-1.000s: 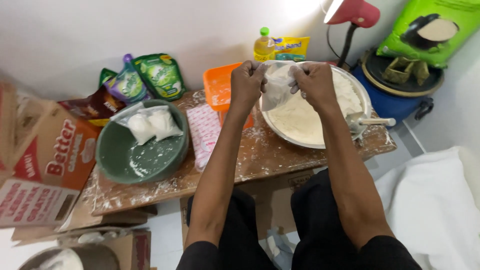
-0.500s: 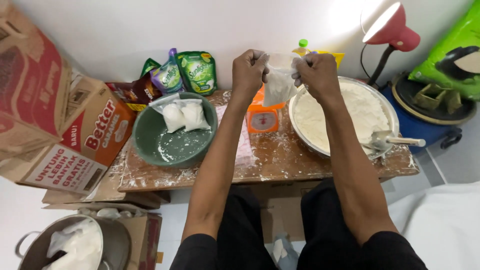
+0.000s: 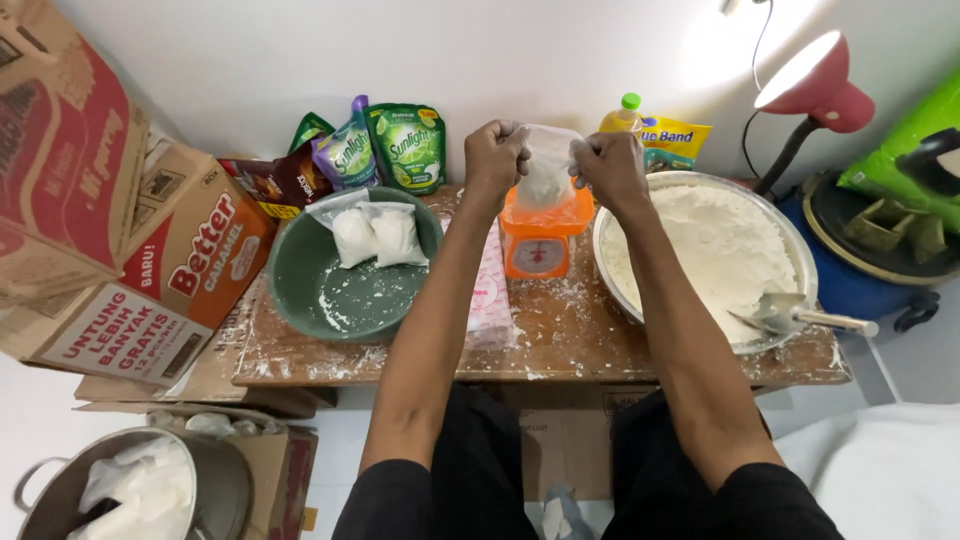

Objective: Measuring and bagging flour from a large bowl into small plastic bags using a scoop and a scale.

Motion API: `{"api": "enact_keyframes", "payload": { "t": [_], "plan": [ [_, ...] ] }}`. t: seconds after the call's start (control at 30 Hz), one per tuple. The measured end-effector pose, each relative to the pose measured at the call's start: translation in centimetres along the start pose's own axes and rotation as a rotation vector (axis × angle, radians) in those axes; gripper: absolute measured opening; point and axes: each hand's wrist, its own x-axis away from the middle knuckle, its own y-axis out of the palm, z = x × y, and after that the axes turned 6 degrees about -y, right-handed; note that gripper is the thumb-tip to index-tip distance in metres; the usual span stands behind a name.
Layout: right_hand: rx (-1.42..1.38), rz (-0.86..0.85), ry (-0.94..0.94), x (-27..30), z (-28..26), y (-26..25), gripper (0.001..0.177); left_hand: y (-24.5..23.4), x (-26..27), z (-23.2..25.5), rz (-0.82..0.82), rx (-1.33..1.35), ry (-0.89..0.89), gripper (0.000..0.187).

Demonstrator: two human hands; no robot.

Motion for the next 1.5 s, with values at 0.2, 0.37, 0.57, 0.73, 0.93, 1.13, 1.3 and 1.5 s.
{"api": "enact_keyframes", "payload": {
  "t": [0.2, 0.37, 0.57, 0.73, 0.93, 1.13, 1.3, 1.5],
  "plan": [
    [0.083, -0.030, 0.088, -0.8, 2.8, 0.9, 0.028, 0.4, -0.9, -1.2, -0.009, 0.004, -0.026, 0.017],
    [0.050, -0.040, 0.087, -0.5, 3.5, 1.3, 0.026, 0.1, -1.7, -3.0, 0.000, -0.042, -0.025, 0.017],
    [0.010, -0.043, 0.108, -0.4, 2.3, 0.9, 0.030, 0.1, -1.8, -2.8, 0.052, -0.103, -0.025, 0.017],
    [-0.031, -0.060, 0.094, 0.3, 2.5, 0.7, 0.041, -0.2, -2.2, -3.4, 0.060, -0.169, -0.012, 0.023],
    [-0.033, -0.025, 0.089, 0.7, 2.2, 0.1, 0.056, -0.4, 0.0, -1.2, 0.113, -0.151, -0.012, 0.032],
    [0.008, -0.015, 0.064, 2.4, 1.8, -1.0, 0.061, -1.6, 2.7, -0.2, 0.159, -0.135, -0.009, 0.032],
    [0.186, 0.057, 0.018, 4.7, -1.1, -2.5, 0.056, -2.7, 7.3, 3.4, 0.130, -0.115, -0.136, 0.028],
    [0.105, 0.033, 0.078, 9.6, -0.7, -4.1, 0.048, -5.0, 10.8, 3.0, 0.177, -0.082, -0.163, 0.024]
  ]
}}
